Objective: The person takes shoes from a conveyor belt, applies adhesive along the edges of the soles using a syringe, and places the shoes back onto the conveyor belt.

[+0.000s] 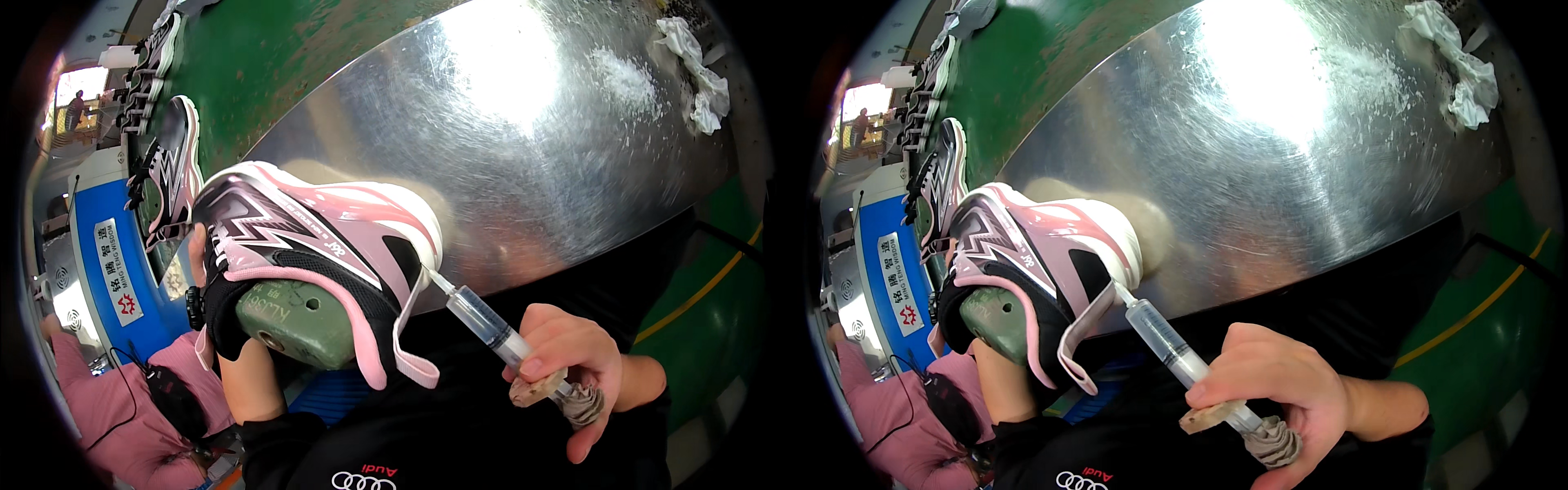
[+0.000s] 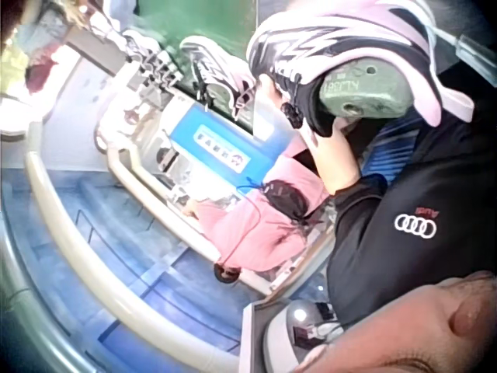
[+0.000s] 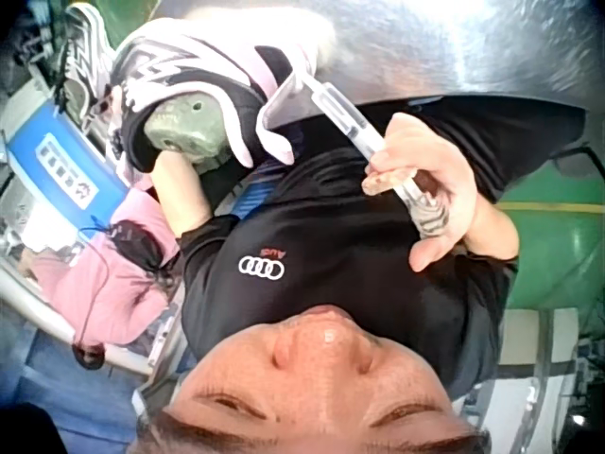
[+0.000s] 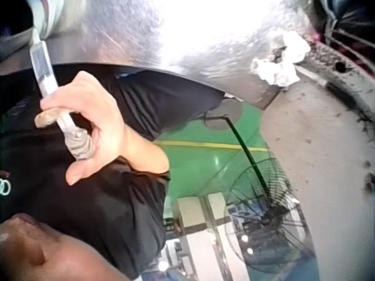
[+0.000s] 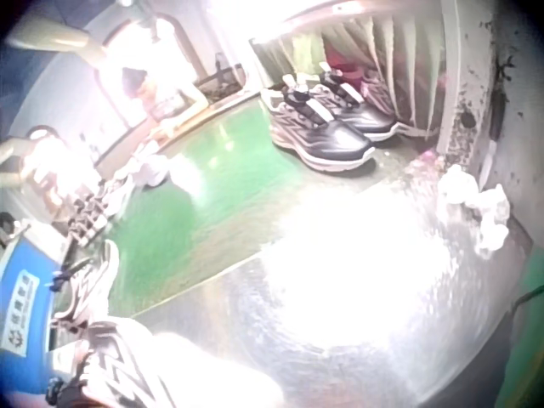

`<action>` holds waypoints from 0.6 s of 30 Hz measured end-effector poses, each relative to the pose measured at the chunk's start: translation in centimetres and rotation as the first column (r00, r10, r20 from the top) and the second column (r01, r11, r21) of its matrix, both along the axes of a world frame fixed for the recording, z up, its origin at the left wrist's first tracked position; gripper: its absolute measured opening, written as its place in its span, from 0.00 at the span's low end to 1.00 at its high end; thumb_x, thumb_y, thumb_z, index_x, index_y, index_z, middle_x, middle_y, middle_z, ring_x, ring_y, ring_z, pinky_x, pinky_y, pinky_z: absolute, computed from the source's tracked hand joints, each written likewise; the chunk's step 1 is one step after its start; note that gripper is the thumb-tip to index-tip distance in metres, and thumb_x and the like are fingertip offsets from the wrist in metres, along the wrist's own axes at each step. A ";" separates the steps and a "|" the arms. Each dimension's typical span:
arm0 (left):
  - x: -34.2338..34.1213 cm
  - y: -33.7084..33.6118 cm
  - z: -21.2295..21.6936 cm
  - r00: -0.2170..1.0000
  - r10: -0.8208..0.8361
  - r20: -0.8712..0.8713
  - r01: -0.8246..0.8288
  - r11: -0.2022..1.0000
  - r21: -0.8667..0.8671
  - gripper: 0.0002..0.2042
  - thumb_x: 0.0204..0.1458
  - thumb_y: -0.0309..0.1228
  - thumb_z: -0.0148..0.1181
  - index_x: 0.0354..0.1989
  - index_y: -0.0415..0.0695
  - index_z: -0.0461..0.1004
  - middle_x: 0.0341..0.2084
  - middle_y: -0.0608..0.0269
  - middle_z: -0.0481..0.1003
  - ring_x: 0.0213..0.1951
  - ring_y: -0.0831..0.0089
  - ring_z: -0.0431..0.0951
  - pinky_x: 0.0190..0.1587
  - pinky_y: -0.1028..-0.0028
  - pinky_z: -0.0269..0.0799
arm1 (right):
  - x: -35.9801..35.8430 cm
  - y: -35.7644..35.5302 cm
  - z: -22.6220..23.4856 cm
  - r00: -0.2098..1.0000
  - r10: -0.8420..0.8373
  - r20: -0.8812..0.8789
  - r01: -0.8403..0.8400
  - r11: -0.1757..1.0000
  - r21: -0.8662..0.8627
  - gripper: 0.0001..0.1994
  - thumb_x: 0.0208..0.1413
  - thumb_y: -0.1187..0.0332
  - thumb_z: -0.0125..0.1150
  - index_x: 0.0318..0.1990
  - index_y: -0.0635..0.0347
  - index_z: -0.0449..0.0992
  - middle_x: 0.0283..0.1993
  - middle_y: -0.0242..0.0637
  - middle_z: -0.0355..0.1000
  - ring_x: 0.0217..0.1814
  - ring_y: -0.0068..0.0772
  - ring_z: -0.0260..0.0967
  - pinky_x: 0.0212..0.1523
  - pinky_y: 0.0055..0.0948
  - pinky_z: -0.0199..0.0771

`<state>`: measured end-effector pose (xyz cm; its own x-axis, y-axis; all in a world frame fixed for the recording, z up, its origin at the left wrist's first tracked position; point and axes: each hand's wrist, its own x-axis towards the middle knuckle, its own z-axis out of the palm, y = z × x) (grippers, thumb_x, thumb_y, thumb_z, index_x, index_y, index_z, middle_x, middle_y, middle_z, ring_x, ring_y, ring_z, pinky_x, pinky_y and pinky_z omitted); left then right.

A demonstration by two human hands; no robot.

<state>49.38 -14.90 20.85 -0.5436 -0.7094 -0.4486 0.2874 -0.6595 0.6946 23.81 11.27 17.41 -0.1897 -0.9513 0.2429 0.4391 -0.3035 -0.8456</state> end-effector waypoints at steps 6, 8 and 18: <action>1.7 1.9 0.6 0.929 -0.236 0.286 0.333 0.869 -0.366 0.20 0.54 0.37 0.46 0.54 0.42 0.64 0.49 0.55 0.68 0.49 0.60 0.70 0.51 0.60 0.69 | -0.1 -1.3 -0.5 0.995 0.022 -0.095 -0.026 0.999 -0.039 0.37 0.31 0.44 0.72 0.46 0.61 0.71 0.35 0.32 0.74 0.32 0.26 0.69 0.30 0.24 0.54; 2.1 2.2 0.2 0.854 -0.309 0.420 0.499 0.716 -0.488 0.19 0.54 0.34 0.46 0.54 0.42 0.63 0.50 0.55 0.67 0.50 0.60 0.69 0.52 0.59 0.69 | 0.3 -1.5 -0.6 0.990 0.000 -0.142 -0.007 0.999 -0.050 0.37 0.31 0.44 0.72 0.46 0.61 0.71 0.36 0.32 0.74 0.30 0.25 0.66 0.30 0.24 0.54; 7.2 5.8 0.6 0.995 -0.007 0.100 0.005 1.000 0.021 0.22 0.54 0.33 0.50 0.58 0.41 0.60 0.53 0.55 0.65 0.55 0.59 0.66 0.58 0.58 0.65 | 1.3 -2.0 -0.5 0.982 -0.010 -0.190 -0.004 0.997 -0.073 0.36 0.33 0.43 0.71 0.46 0.62 0.71 0.35 0.31 0.73 0.29 0.25 0.63 0.30 0.24 0.55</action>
